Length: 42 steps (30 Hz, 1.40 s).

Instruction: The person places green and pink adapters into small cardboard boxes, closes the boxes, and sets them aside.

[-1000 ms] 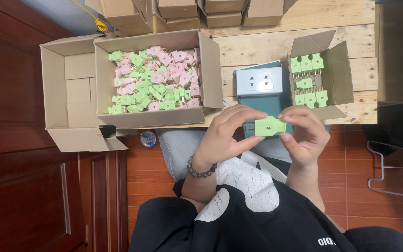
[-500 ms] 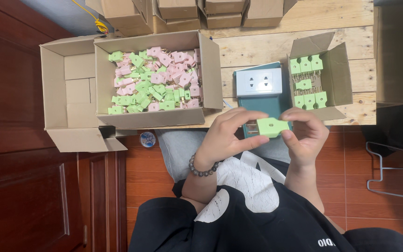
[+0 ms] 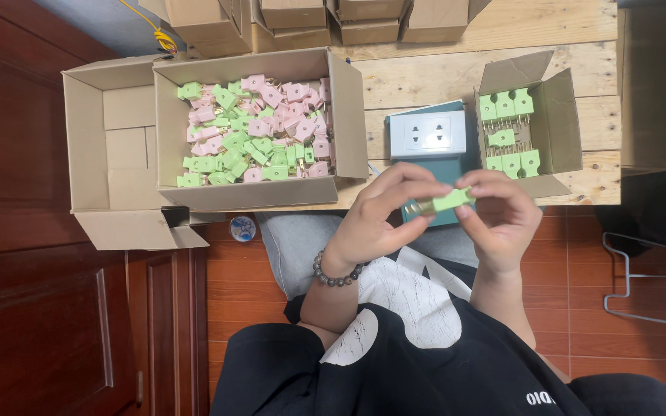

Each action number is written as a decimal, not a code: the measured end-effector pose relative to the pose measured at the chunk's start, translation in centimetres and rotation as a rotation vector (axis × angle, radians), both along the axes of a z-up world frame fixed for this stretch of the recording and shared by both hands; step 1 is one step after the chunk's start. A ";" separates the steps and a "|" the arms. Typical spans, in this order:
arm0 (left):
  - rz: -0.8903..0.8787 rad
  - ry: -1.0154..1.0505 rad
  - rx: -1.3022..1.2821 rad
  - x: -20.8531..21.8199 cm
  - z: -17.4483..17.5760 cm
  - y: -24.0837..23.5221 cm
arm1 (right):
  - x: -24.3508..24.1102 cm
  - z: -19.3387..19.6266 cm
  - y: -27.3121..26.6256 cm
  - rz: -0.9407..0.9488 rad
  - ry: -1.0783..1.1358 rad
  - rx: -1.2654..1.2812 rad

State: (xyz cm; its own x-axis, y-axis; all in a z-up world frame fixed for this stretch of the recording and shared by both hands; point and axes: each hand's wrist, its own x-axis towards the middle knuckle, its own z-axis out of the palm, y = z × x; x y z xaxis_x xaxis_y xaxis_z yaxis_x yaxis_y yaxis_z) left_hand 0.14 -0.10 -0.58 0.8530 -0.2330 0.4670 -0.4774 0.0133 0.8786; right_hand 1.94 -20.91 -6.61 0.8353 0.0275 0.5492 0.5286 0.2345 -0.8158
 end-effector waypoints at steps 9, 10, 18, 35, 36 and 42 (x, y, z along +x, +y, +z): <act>0.038 0.131 0.047 4.5 -4.7 0.3 | 1.1 -4.2 1.9 0.040 0.182 -0.282; 0.035 0.133 0.049 5.7 -4.3 0.8 | 1.5 -5.5 1.8 0.037 0.184 -0.280; 0.059 0.126 1.023 15.1 -13.8 1.1 | 3.0 -13.4 2.4 -0.373 -0.273 -1.033; 0.118 -0.148 1.281 17.6 -22.3 -6.5 | 3.6 -18.9 3.2 -0.408 0.030 -1.174; 0.122 -0.176 1.317 17.5 -22.3 -6.5 | 3.5 -18.8 3.2 -0.419 0.045 -1.193; 0.161 -0.151 1.317 18.6 -23.6 -5.7 | 3.2 -19.1 3.6 -0.460 -0.004 -1.320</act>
